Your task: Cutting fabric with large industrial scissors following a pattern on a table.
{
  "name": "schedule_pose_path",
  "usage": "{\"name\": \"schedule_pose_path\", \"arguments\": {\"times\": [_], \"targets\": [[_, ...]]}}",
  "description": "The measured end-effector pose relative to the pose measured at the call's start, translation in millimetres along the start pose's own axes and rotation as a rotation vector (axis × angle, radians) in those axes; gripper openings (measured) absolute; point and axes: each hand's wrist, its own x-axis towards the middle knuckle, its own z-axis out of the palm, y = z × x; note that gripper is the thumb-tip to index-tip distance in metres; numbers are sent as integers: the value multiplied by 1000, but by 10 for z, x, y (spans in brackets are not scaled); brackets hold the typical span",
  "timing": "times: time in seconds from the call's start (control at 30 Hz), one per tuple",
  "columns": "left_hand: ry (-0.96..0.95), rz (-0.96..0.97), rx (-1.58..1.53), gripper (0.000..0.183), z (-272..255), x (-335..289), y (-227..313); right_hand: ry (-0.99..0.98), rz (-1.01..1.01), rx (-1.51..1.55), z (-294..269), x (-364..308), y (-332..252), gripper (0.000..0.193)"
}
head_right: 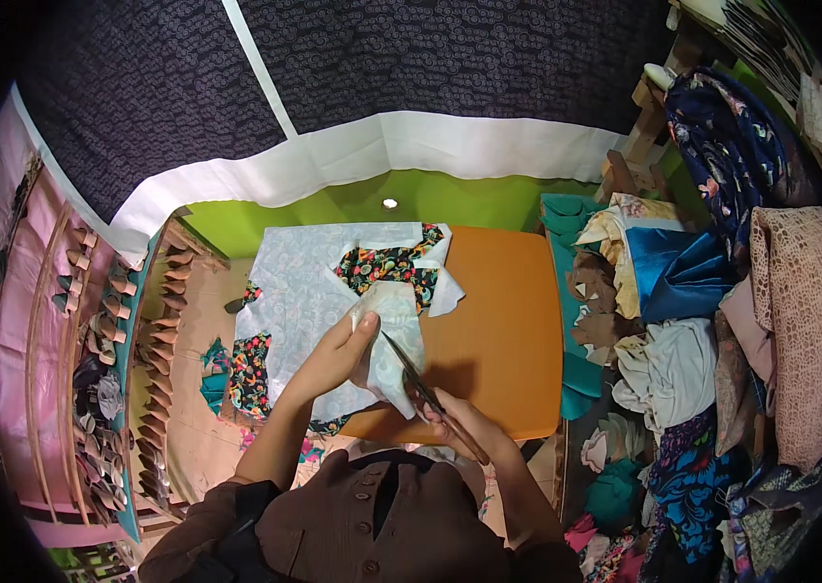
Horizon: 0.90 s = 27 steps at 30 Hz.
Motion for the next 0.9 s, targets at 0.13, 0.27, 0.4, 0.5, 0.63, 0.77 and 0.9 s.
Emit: {"name": "schedule_pose_path", "arguments": {"times": [0.13,0.27,0.4,0.5,0.63,0.77,0.9], "targets": [[-36,-47,-73,46,-22,7,6,38,131,170,8,-3,-43,24],[-49,-56,-75,46,-29,7,15,70,241,348,61,-42,-170,23],[-57,-69,-76,46,-18,15,21,53,168,207,66,-68,-166,43],[-46,-38,-95,46,-21,29,-10,46,114,149,96,-94,-190,72],[-58,-41,-118,48,-33,35,-3,60,-48,-189,143,-125,-236,91],[-54,-52,-102,48,-31,35,15,-27,6,217,57,-128,-166,28],[-65,-48,-119,46,-38,24,12,-20,2,150,51,-136,-141,31]]}}
